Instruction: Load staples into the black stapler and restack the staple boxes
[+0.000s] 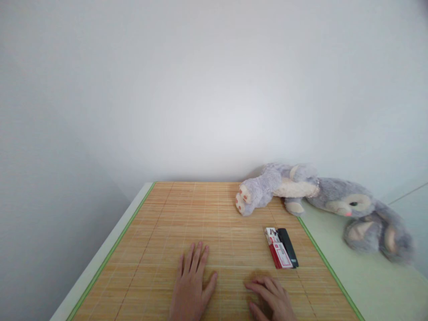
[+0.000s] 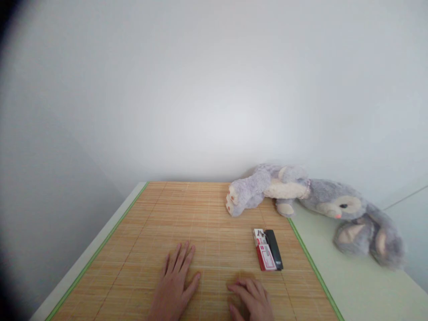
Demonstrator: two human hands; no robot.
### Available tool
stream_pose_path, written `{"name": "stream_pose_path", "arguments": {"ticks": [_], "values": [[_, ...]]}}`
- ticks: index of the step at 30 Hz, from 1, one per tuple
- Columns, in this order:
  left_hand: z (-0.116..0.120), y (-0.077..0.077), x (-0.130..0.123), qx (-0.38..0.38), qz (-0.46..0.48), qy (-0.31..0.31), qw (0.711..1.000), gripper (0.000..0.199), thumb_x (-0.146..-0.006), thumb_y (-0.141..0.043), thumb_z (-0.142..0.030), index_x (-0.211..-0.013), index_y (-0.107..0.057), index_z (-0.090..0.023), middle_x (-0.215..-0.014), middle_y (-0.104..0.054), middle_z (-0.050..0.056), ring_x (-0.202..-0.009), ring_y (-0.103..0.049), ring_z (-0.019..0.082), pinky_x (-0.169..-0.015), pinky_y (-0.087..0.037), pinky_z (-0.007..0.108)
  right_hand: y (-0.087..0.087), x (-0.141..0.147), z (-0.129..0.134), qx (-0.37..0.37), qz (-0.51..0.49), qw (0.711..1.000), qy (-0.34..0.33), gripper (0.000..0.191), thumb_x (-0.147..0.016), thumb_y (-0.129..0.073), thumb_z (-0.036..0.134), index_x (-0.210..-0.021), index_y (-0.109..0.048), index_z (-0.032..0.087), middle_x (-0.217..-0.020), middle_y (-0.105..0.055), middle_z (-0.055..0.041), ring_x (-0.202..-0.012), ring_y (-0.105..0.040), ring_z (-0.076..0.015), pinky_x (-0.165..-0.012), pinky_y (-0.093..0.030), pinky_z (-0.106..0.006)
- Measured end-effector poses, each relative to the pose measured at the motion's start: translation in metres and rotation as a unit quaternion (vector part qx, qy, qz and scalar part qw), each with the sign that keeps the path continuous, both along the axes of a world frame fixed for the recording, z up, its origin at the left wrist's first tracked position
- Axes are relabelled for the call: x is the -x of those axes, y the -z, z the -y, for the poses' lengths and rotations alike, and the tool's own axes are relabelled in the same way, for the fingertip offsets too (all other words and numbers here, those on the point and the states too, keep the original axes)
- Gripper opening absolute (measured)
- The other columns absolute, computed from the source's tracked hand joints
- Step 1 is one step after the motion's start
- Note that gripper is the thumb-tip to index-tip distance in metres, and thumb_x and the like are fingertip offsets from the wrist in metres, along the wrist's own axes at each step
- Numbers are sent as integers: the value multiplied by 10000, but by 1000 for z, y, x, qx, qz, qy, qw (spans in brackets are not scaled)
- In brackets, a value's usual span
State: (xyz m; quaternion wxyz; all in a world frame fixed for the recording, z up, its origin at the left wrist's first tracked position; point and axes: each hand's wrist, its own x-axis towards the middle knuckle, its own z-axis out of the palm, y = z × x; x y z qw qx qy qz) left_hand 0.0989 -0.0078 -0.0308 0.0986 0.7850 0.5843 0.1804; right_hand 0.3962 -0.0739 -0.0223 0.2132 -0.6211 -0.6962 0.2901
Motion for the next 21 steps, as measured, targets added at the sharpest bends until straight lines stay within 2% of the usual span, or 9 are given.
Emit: {"name": "stream_pose_path", "arguments": {"ticks": [1,2,3,6,10,15,21], "values": [[-1,-2,-5,-9,-19,-5,1000,720,-1002,-501,-438,-1639,-171,-370,-1710,-243,-6,-1582,-194,314,-1268,-160,615,0,20,-7,-15,49,999,-16,535,-860,-664,523,-1377,-655,386,-1445,-639,-56,-1391,-515,-388,-1157,-377,-619],[-1,-3,-10,-17,-37,-9,999,719,-1005,-488,-432,-1642,-161,-360,-1715,-226,-8,-1586,-180,312,-1270,-155,613,1,37,-14,-27,94,995,-16,669,-873,-646,554,-1505,-510,385,-1573,-508,-46,-1486,-387,-412,-1193,-261,-701],[-2,-5,-14,-23,-51,-12,998,720,-1005,-481,-435,-1643,-157,-353,-1717,-214,-10,-1588,-172,312,-1269,-156,612,2,51,-19,-37,132,990,-20,730,-903,-601,587,-1570,-391,381,-1638,-400,-35,-1530,-304,-415,-1200,-193,-738],[-4,-7,-18,-35,-77,-18,996,724,-1001,-477,-460,-1642,-157,-353,-1718,-205,-19,-1590,-167,314,-1263,-184,605,7,81,-31,-70,221,973,17,686,-1008,-401,607,-1622,-220,359,-1693,-237,-8,-1572,-205,-372,-1219,-176,-716],[-5,-6,-15,-40,-83,-20,996,726,-1000,-475,-472,-1641,-153,-361,-1715,-211,-30,-1589,-173,308,-1262,-198,591,12,95,-36,-94,276,955,53,659,-1037,-307,603,-1627,-199,331,-1694,-208,-6,-1578,-186,-355,-1222,-203,-692],[-6,-5,-13,-35,-84,-19,996,722,-1010,-449,-482,-1644,-127,-359,-1721,-178,-34,-1595,-152,288,-1267,-182,581,15,97,-38,-93,300,947,71,695,-1014,-336,628,-1618,-270,288,-1694,-194,-24,-1575,-172,-382,-1215,-236,-675],[-6,-2,-11,-38,-83,-20,996,762,-992,-465,-549,-1645,-119,-360,-1719,-182,-37,-1590,-171,296,-1264,-184,575,20,98,-41,-103,310,941,88,733,-996,-337,651,-1604,-331,240,-1676,-255,-55,-1555,-249,-389,-1209,-258,-664]]}}
